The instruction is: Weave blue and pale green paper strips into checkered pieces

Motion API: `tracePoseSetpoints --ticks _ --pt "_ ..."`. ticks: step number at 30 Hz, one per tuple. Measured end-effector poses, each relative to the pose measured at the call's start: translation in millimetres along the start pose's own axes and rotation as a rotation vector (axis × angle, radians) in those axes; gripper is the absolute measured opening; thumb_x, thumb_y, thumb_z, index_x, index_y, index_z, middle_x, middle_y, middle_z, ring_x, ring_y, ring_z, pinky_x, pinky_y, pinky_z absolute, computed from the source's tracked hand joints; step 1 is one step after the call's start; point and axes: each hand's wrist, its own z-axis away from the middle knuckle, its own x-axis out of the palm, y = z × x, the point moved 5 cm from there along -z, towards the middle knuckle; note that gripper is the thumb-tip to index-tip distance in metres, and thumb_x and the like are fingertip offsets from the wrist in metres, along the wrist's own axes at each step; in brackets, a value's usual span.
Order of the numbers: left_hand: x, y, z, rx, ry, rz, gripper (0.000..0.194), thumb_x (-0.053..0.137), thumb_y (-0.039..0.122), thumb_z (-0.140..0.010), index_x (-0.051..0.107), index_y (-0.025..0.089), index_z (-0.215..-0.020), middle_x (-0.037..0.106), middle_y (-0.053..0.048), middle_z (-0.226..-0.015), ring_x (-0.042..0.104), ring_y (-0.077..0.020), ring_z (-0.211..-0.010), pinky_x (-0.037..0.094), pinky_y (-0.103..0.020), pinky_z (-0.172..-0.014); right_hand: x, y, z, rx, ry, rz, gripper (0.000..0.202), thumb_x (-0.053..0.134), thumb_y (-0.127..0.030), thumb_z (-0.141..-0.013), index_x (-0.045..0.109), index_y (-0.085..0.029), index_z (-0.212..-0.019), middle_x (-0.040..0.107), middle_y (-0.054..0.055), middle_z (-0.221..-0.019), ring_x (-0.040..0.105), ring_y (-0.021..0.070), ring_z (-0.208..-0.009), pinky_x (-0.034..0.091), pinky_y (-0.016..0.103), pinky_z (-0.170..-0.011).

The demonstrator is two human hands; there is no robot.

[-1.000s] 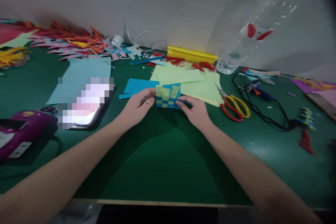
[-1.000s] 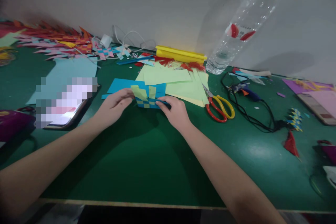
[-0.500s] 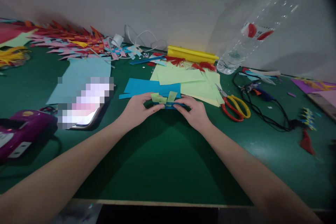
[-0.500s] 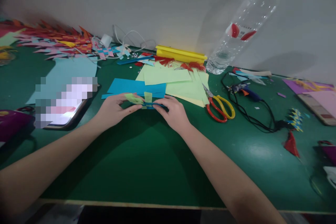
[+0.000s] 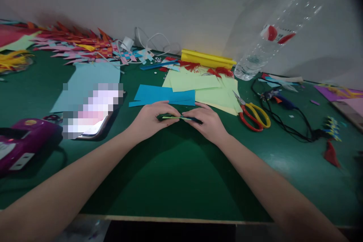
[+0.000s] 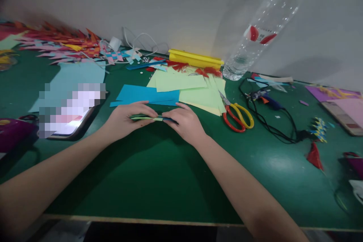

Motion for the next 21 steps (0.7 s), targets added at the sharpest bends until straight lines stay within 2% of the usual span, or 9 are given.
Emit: tracePoseSetpoints --ticks 7,13,21 --pt "5.8 2.4 4.8 0.176 -0.177 -0.044 0.013 0.063 0.023 -0.083 0.066 0.023 -0.096 0.071 -0.002 -0.100 0.065 -0.0174 -0.098 0.035 -0.040 -0.107 2.4 3.4 1.2 0.004 -0.021 0.041 0.022 0.056 -0.014 -0.085 0.065 -0.020 -0.104 0.072 0.003 -0.100 0.066 0.0161 -0.096 0.037 0.044 -0.108" --pt "9.3 2.4 6.6 0.193 -0.206 -0.108 0.016 0.057 0.016 -0.083 0.065 0.024 -0.094 0.071 0.000 -0.100 0.064 -0.0165 -0.100 0.033 -0.041 -0.109 2.9 4.5 2.0 0.010 -0.027 0.026 0.021 0.057 -0.017 -0.085 0.064 -0.021 -0.104 0.071 0.004 -0.101 0.065 0.0167 -0.097 0.038 0.045 -0.107" --pt "11.6 2.8 7.6 0.214 -0.244 -0.178 0.019 0.055 0.014 -0.082 0.066 0.025 -0.093 0.070 0.000 -0.103 0.063 -0.0156 -0.101 0.032 -0.040 -0.109 2.5 6.4 1.7 0.015 -0.023 0.035 0.024 0.054 -0.013 -0.084 0.062 -0.023 -0.103 0.070 0.002 -0.103 0.064 0.0173 -0.101 0.036 0.047 -0.107"
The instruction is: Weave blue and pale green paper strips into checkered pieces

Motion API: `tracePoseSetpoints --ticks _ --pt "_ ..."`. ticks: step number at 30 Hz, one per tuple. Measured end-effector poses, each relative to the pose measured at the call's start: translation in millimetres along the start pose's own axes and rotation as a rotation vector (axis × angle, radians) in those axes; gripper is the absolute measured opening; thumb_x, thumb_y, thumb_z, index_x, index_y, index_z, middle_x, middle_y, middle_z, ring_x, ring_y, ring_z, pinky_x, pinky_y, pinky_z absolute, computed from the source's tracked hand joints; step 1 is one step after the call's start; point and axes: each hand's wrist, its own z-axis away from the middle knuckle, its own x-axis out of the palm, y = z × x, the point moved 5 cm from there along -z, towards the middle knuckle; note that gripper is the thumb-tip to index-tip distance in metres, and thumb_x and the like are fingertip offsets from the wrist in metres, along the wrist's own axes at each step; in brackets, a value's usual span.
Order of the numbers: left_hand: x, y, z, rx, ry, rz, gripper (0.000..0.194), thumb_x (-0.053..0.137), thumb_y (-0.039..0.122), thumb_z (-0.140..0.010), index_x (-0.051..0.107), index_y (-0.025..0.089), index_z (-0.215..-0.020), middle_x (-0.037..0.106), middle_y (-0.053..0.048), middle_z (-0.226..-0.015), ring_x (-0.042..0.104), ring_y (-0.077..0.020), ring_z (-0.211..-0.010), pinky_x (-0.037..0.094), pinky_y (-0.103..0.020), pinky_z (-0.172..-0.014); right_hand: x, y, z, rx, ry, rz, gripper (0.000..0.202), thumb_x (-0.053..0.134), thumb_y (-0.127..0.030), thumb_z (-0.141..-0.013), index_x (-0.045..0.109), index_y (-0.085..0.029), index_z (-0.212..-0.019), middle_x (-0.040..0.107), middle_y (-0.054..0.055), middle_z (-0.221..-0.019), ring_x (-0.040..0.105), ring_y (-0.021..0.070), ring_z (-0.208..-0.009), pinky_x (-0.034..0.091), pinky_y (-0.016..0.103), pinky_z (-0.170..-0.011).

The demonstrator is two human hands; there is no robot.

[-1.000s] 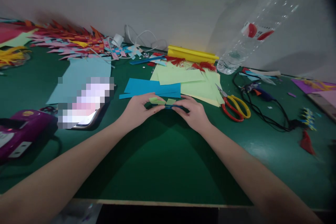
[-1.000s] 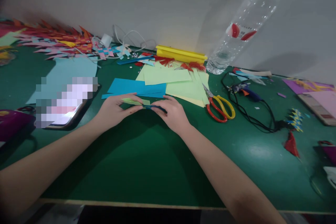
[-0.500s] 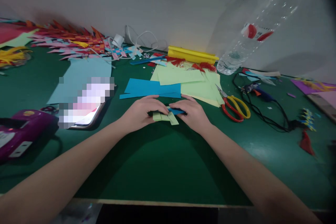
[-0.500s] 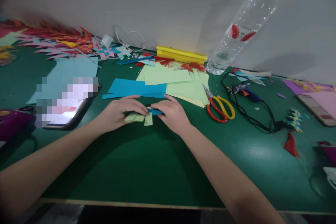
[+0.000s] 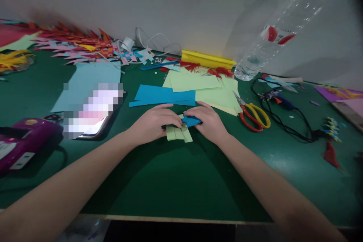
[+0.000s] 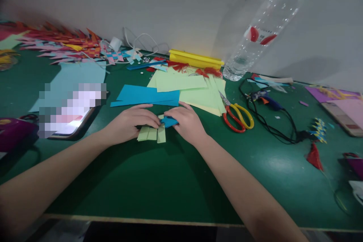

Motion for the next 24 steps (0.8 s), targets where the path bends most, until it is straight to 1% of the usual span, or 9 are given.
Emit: tracePoseSetpoints --ticks 3,7,11,14,16,18,21,24 --pt "0.5 -0.4 0.5 0.004 -0.008 -0.007 0.020 0.054 0.013 -0.082 0.066 0.025 -0.093 0.070 0.000 -0.103 0.063 -0.0154 -0.101 0.031 -0.040 -0.110 -0.9 -0.4 -0.2 -0.001 0.009 -0.009 0.023 0.053 -0.014 -0.084 0.062 -0.024 -0.103 0.070 0.003 -0.103 0.064 0.0180 -0.102 0.036 0.048 -0.107" --pt "-0.3 0.0 1.3 0.016 -0.023 -0.011 0.026 0.052 0.008 -0.078 0.066 0.025 -0.093 0.069 0.001 -0.105 0.062 -0.0154 -0.103 0.029 -0.039 -0.111 -1.8 -1.4 -0.3 -0.014 0.000 -0.014 0.022 0.055 -0.016 -0.083 0.062 -0.023 -0.103 0.070 0.003 -0.102 0.063 0.0184 -0.102 0.034 0.047 -0.108" --pt "-2.8 4.5 1.0 0.043 -0.063 -0.014 0.024 0.054 0.011 -0.079 0.065 0.024 -0.095 0.069 0.000 -0.104 0.061 -0.0160 -0.105 0.027 -0.039 -0.111 -1.6 2.3 0.0 0.007 -0.001 0.014 0.028 0.049 -0.009 -0.083 0.061 -0.022 -0.104 0.069 0.003 -0.103 0.061 0.0185 -0.104 0.032 0.048 -0.109" --pt "-3.2 8.8 0.2 0.056 -0.136 -0.028 0.023 0.060 0.023 -0.080 0.064 0.026 -0.102 0.068 -0.001 -0.109 0.058 -0.0187 -0.110 0.024 -0.040 -0.112 -2.5 9.6 0.5 0.078 0.031 0.033 0.035 0.040 -0.004 -0.084 0.060 -0.023 -0.105 0.069 0.003 -0.103 0.062 0.0174 -0.102 0.033 0.049 -0.108" --pt "-1.8 11.5 -0.1 0.062 -0.206 -0.036 0.034 0.067 0.035 -0.076 0.062 0.026 -0.109 0.065 -0.003 -0.115 0.053 -0.0218 -0.116 0.023 -0.042 -0.111 -3.8 14.7 0.8 0.127 0.055 0.033 0.040 0.036 -0.001 -0.083 0.061 -0.023 -0.105 0.069 0.003 -0.102 0.062 0.0167 -0.098 0.033 0.048 -0.108" --pt "-0.8 13.5 -0.3 0.058 -0.249 -0.033 0.049 0.070 0.048 -0.072 0.060 0.025 -0.114 0.063 -0.004 -0.119 0.049 -0.0248 -0.120 0.024 -0.042 -0.110 -5.3 19.4 1.1 0.175 0.076 0.023 0.043 0.034 0.001 -0.081 0.061 -0.022 -0.104 0.069 0.002 -0.101 0.063 0.0165 -0.095 0.032 0.048 -0.109" --pt "-2.2 16.3 -1.2 0.054 -0.235 0.008 0.058 0.069 0.059 -0.067 0.061 0.024 -0.113 0.062 -0.007 -0.121 0.049 -0.0268 -0.120 0.029 -0.041 -0.106 -8.1 25.7 2.0 0.250 0.119 -0.026 0.047 0.031 0.003 -0.078 0.062 -0.023 -0.104 0.068 0.001 -0.101 0.062 0.0166 -0.096 0.031 0.050 -0.109" --pt "-4.0 18.3 -2.0 0.063 -0.193 0.036 0.058 0.068 0.060 -0.068 0.061 0.025 -0.114 0.063 -0.007 -0.119 0.051 -0.0266 -0.116 0.031 -0.040 -0.104 -9.9 29.3 3.2 0.305 0.154 -0.113 0.045 0.031 0.000 -0.080 0.062 -0.023 -0.103 0.067 0.002 -0.104 0.061 0.0179 -0.099 0.040 0.048 -0.102"
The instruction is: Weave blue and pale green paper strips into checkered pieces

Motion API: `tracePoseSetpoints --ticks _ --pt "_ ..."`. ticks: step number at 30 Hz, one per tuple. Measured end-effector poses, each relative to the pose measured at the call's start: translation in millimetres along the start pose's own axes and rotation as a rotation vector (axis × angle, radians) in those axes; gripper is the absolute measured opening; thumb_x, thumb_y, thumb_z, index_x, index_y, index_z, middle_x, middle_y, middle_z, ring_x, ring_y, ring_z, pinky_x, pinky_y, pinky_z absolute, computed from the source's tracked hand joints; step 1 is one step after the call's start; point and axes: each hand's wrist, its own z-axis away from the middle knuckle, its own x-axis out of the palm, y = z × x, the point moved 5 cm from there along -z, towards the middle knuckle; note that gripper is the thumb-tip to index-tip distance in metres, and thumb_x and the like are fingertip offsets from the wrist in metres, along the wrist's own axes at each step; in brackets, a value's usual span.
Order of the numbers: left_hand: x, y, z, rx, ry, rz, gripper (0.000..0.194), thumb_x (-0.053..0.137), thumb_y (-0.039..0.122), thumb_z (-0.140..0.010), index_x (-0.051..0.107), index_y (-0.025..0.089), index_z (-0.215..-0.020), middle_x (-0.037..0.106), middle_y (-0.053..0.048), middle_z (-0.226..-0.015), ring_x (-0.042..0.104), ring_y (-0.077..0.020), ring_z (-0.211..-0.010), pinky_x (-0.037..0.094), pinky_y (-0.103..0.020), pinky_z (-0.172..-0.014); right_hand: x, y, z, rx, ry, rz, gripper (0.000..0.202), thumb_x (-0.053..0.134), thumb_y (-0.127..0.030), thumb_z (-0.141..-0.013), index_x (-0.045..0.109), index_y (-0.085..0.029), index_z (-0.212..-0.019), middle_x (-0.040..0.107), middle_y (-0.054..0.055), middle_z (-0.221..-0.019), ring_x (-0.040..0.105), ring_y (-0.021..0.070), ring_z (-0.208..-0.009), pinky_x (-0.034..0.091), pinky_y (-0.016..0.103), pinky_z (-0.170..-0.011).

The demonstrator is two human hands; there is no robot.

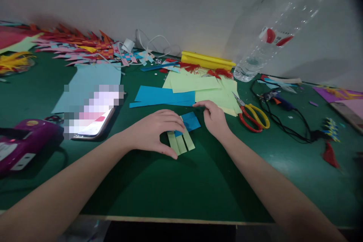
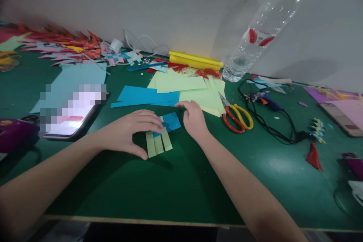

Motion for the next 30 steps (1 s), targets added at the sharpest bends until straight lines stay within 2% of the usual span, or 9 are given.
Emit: tracePoseSetpoints --ticks 3,6,9,13,17,23,26,30 --pt "0.2 -3.1 0.3 -0.040 0.030 -0.093 0.040 0.058 0.051 -0.083 0.061 0.025 -0.112 0.064 -0.007 -0.113 0.054 -0.0238 -0.109 0.033 -0.040 -0.101 0.4 -1.4 0.8 0.020 -0.023 -0.048 0.042 0.031 -0.003 -0.083 0.062 -0.023 -0.103 0.067 0.003 -0.106 0.061 0.0186 -0.100 0.047 0.044 -0.094" --pt "-0.7 -10.6 2.4 -0.133 0.077 -0.279 0.027 0.045 0.039 -0.093 0.064 0.022 -0.102 0.065 -0.007 -0.098 0.057 -0.0213 -0.096 0.039 -0.036 -0.087 4.2 -8.8 2.4 -0.032 -0.103 -0.044 0.041 0.031 -0.003 -0.084 0.061 -0.022 -0.105 0.066 0.004 -0.108 0.059 0.0189 -0.106 0.048 0.042 -0.094" --pt "-2.3 -16.7 4.6 -0.192 0.110 -0.384 0.027 0.047 0.040 -0.092 0.064 0.020 -0.098 0.064 -0.006 -0.088 0.058 -0.0207 -0.087 0.039 -0.034 -0.079 9.0 -19.7 4.7 -0.154 -0.173 0.001 0.038 0.032 -0.004 -0.086 0.059 -0.021 -0.106 0.066 0.004 -0.109 0.057 0.0192 -0.109 0.043 0.045 -0.101" --pt "-3.5 -24.3 6.2 -0.263 0.127 -0.409 0.027 0.047 0.041 -0.091 0.063 0.020 -0.100 0.064 -0.005 -0.089 0.059 -0.0206 -0.085 0.039 -0.035 -0.080 14.4 -28.0 7.7 -0.241 -0.231 0.059 0.035 0.034 -0.007 -0.088 0.056 -0.021 -0.112 0.064 0.005 -0.114 0.055 0.0197 -0.112 0.041 0.048 -0.103" --pt "-2.3 -29.2 6.7 -0.307 0.117 -0.415 0.024 0.045 0.035 -0.092 0.063 0.020 -0.099 0.065 -0.005 -0.093 0.060 -0.0206 -0.088 0.038 -0.036 -0.083 14.8 -28.9 8.5 -0.230 -0.243 0.088 0.034 0.036 -0.009 -0.089 0.054 -0.021 -0.115 0.063 0.006 -0.115 0.054 0.0214 -0.113 0.046 0.046 -0.096" --pt "-3.4 -29.3 7.2 -0.337 0.135 -0.428 0.024 0.042 0.030 -0.093 0.063 0.020 -0.097 0.066 -0.005 -0.093 0.060 -0.0216 -0.089 0.039 -0.038 -0.084 10.8 -29.1 8.4 -0.226 -0.191 0.107 0.030 0.037 -0.011 -0.089 0.057 -0.019 -0.111 0.066 0.007 -0.103 0.059 0.0218 -0.100 0.049 0.040 -0.086" --pt "-6.4 -29.3 8.5 -0.369 0.173 -0.427 0.025 0.041 0.030 -0.092 0.064 0.019 -0.095 0.067 -0.005 -0.091 0.060 -0.0219 -0.085 0.040 -0.038 -0.081 10.7 -28.7 8.2 -0.208 -0.187 0.097 0.028 0.037 -0.013 -0.090 0.057 -0.018 -0.109 0.067 0.007 -0.101 0.061 0.0206 -0.095 0.051 0.036 -0.080" --pt "-10.4 -31.2 10.9 -0.413 0.224 -0.431 0.026 0.041 0.031 -0.091 0.065 0.020 -0.088 0.067 -0.005 -0.082 0.059 -0.0208 -0.076 0.041 -0.036 -0.076 11.1 -31.5 7.5 -0.226 -0.192 0.073 0.026 0.037 -0.017 -0.092 0.058 -0.019 -0.106 0.067 0.007 -0.103 0.062 0.0191 -0.095 0.051 0.034 -0.080"
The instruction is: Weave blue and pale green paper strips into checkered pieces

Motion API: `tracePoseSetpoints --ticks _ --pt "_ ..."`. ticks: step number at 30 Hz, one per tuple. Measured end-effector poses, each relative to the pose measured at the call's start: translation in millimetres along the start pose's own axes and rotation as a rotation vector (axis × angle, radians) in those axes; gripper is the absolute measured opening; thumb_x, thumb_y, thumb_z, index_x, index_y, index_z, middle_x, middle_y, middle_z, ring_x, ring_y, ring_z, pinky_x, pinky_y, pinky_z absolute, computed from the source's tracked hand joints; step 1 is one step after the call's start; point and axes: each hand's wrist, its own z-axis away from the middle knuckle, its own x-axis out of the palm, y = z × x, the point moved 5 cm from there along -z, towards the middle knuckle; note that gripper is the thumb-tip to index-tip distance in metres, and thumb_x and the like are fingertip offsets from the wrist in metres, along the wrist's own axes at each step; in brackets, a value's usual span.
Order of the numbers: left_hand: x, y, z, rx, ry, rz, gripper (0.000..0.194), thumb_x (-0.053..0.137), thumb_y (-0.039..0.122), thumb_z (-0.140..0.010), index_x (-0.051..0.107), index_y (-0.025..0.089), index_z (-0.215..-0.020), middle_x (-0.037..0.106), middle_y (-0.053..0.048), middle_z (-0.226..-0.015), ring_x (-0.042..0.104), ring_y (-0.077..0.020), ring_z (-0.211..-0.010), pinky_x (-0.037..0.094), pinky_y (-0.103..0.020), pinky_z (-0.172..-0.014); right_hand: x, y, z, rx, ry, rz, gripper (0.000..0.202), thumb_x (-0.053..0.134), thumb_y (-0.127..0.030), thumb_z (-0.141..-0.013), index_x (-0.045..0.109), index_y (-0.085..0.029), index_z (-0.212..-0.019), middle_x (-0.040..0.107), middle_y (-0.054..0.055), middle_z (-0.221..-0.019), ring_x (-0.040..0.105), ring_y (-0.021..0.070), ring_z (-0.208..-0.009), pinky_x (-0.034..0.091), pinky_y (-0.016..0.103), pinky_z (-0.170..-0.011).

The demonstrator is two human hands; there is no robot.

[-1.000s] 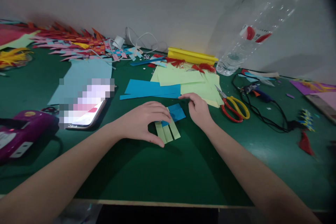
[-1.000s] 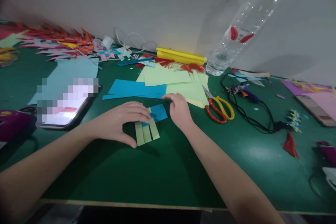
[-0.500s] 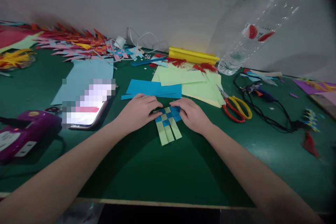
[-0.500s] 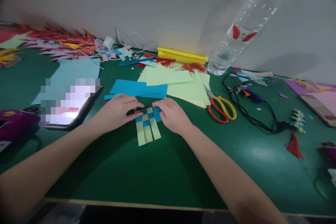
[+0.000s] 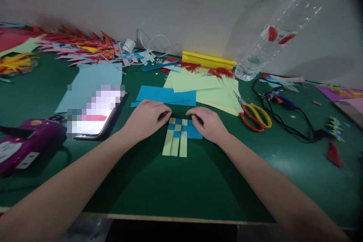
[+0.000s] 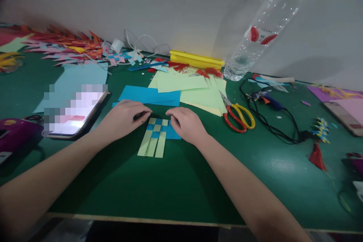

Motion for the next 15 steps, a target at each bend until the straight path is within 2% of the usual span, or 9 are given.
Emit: tracePoseSetpoints --ticks 3,5,8,9,12,15 --pt "-0.7 -2.1 -0.2 -0.018 0.010 0.029 0.025 0.045 0.037 -0.090 0.064 0.020 -0.090 0.065 -0.003 -0.076 0.059 -0.0197 -0.071 0.040 -0.035 -0.075 -1.3 -2.6 0.0 -0.016 0.013 0.001 0.024 0.038 -0.021 -0.093 0.059 -0.018 -0.106 0.068 0.006 -0.102 0.064 0.0177 -0.088 0.052 0.032 -0.075" --pt "0.2 2.0 -0.3 0.044 -0.025 0.088 0.031 0.051 0.046 -0.087 0.062 0.021 -0.100 0.067 -0.004 -0.086 0.060 -0.0213 -0.080 0.039 -0.037 -0.081 -2.7 -3.4 1.5 -0.006 0.033 -0.034 0.024 0.039 -0.024 -0.094 0.059 -0.017 -0.105 0.070 0.005 -0.096 0.065 0.0149 -0.075 0.051 0.029 -0.065" --pt "2.2 14.9 1.4 0.187 -0.145 0.189 0.061 0.058 0.063 -0.076 0.052 0.022 -0.121 0.060 -0.009 -0.116 0.052 -0.0282 -0.109 0.033 -0.041 -0.094 -3.6 -1.7 5.0 0.053 0.053 -0.237 0.023 0.039 -0.028 -0.095 0.056 -0.017 -0.106 0.071 0.003 -0.087 0.061 0.0085 -0.053 0.048 0.023 -0.051" --pt "2.1 17.8 2.1 0.196 -0.179 0.214 0.072 0.058 0.067 -0.072 0.047 0.023 -0.128 0.056 -0.010 -0.123 0.048 -0.0302 -0.114 0.031 -0.042 -0.096 -3.5 -0.2 6.1 0.084 0.058 -0.327 0.023 0.038 -0.029 -0.096 0.055 -0.018 -0.108 0.071 0.002 -0.087 0.059 0.0066 -0.048 0.047 0.022 -0.048" --pt "-0.6 16.6 2.9 0.087 -0.242 0.260 0.096 0.060 0.071 -0.068 0.022 0.024 -0.143 0.052 -0.011 -0.123 0.046 -0.0304 -0.114 0.032 -0.042 -0.096 -3.7 5.5 7.7 0.169 0.097 -0.492 0.025 0.037 -0.033 -0.096 0.052 -0.020 -0.110 0.070 0.002 -0.087 0.056 0.0051 -0.044 0.046 0.020 -0.045" --pt "-3.6 8.0 3.1 0.019 -0.282 0.273 0.100 0.060 0.071 -0.067 0.016 0.026 -0.145 0.053 -0.009 -0.118 0.048 -0.0291 -0.109 0.034 -0.039 -0.094 -4.4 6.6 6.0 0.157 0.122 -0.468 0.023 0.040 -0.033 -0.095 0.053 -0.020 -0.109 0.069 0.003 -0.088 0.062 0.0086 -0.059 0.050 0.023 -0.057"
